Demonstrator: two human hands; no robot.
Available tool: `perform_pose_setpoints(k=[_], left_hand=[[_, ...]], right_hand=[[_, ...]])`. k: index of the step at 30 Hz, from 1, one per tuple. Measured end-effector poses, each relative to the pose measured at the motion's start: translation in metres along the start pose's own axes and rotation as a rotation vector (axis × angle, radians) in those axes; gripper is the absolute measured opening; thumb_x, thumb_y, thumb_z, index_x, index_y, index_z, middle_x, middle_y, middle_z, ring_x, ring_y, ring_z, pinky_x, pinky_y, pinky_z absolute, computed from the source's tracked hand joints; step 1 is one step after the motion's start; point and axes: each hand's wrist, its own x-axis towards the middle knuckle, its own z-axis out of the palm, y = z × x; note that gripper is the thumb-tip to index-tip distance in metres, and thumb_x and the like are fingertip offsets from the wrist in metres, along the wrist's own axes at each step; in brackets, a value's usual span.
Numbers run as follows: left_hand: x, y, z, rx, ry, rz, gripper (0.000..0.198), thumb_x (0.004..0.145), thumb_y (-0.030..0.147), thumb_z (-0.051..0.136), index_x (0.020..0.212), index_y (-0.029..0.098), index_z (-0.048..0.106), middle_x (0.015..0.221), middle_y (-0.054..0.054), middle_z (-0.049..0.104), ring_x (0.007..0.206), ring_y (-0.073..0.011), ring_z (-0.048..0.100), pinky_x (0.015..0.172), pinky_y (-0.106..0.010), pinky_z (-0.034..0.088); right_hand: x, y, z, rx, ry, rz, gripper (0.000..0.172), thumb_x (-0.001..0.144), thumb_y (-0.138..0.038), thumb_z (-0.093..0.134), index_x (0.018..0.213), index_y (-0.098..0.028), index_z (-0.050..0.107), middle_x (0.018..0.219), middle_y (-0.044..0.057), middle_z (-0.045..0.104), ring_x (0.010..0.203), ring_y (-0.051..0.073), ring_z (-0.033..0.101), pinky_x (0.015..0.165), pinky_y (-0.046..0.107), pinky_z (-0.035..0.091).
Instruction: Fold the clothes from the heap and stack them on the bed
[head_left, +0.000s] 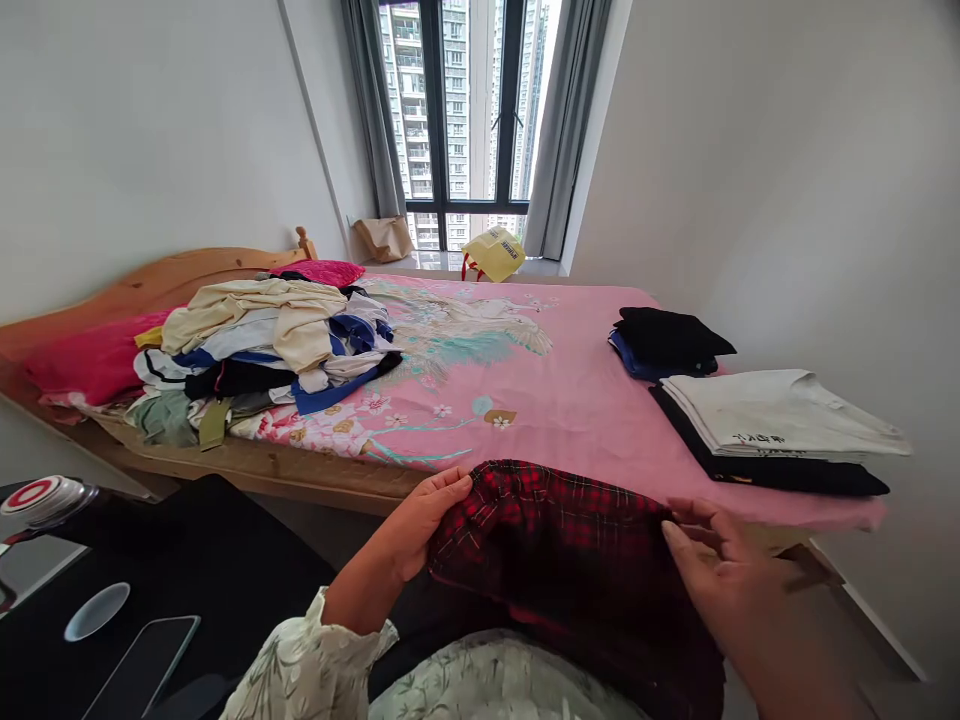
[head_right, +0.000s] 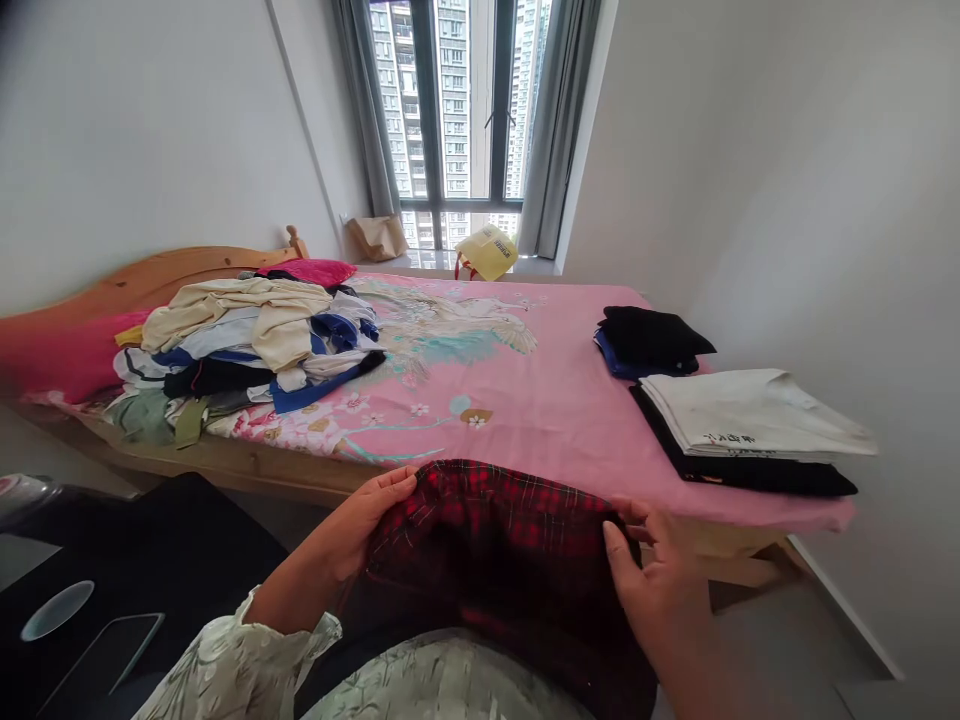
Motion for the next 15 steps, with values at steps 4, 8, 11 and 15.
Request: perform_pose_setpoints(k=[4, 8, 11, 15], left_hand=[[0.007, -0.002, 0.015, -0.021, -0.056, 0.015, 0.013, 0.079, 0.020, 0.065, 0.091, 0.013, 0.067, 0.085, -0.007, 0.073, 0.073, -0.0161, 0.068, 0.073, -0.026, 0.053], [0.012, -0.007, 0.023, -0.017, -0.118, -0.012, 0.023, 0.079, 0.018, 0.065, 0.100, 0.012, 0.067, 0.087, -0.008, 0.074, 0.074, -0.0165, 0.068, 0.073, -0.027, 0.052], [0.014, -0.006, 0.024, 0.013, -0.181, -0.032, 0.030, 0.077, 0.019, 0.066, 0.107, 0.013, 0.066, 0.093, -0.009, 0.073, 0.075, -0.0158, 0.068, 0.073, -0.026, 0.051], [0.013, -0.003, 0.034, 0.039, -0.143, -0.016, 0.033, 0.066, 0.014, 0.069, 0.100, 0.013, 0.067, 0.086, -0.007, 0.072, 0.070, -0.0130, 0.064, 0.067, -0.022, 0.049]], right_hand=[[-0.032, -0.039, 0.020, 0.133, -0.466, -0.200, 0.025, 0.090, -0.039, 0.046, 0.098, -0.022, 0.063, 0.094, 0.005, 0.068, 0.083, 0.017, 0.064, 0.073, 0.027, 0.051], [-0.036, -0.053, 0.049, 0.090, -0.722, -0.267, 0.028, 0.092, -0.024, 0.039, 0.104, -0.020, 0.063, 0.104, 0.007, 0.067, 0.097, 0.020, 0.062, 0.087, 0.034, 0.048], [-0.033, -0.052, 0.068, 0.057, -0.771, -0.288, 0.028, 0.089, -0.018, 0.038, 0.100, -0.019, 0.063, 0.100, 0.008, 0.067, 0.093, 0.022, 0.063, 0.083, 0.036, 0.049], [-0.031, -0.046, 0.091, 0.025, -0.825, -0.308, 0.031, 0.087, -0.013, 0.038, 0.103, -0.018, 0.064, 0.104, 0.011, 0.068, 0.096, 0.023, 0.063, 0.085, 0.035, 0.049]])
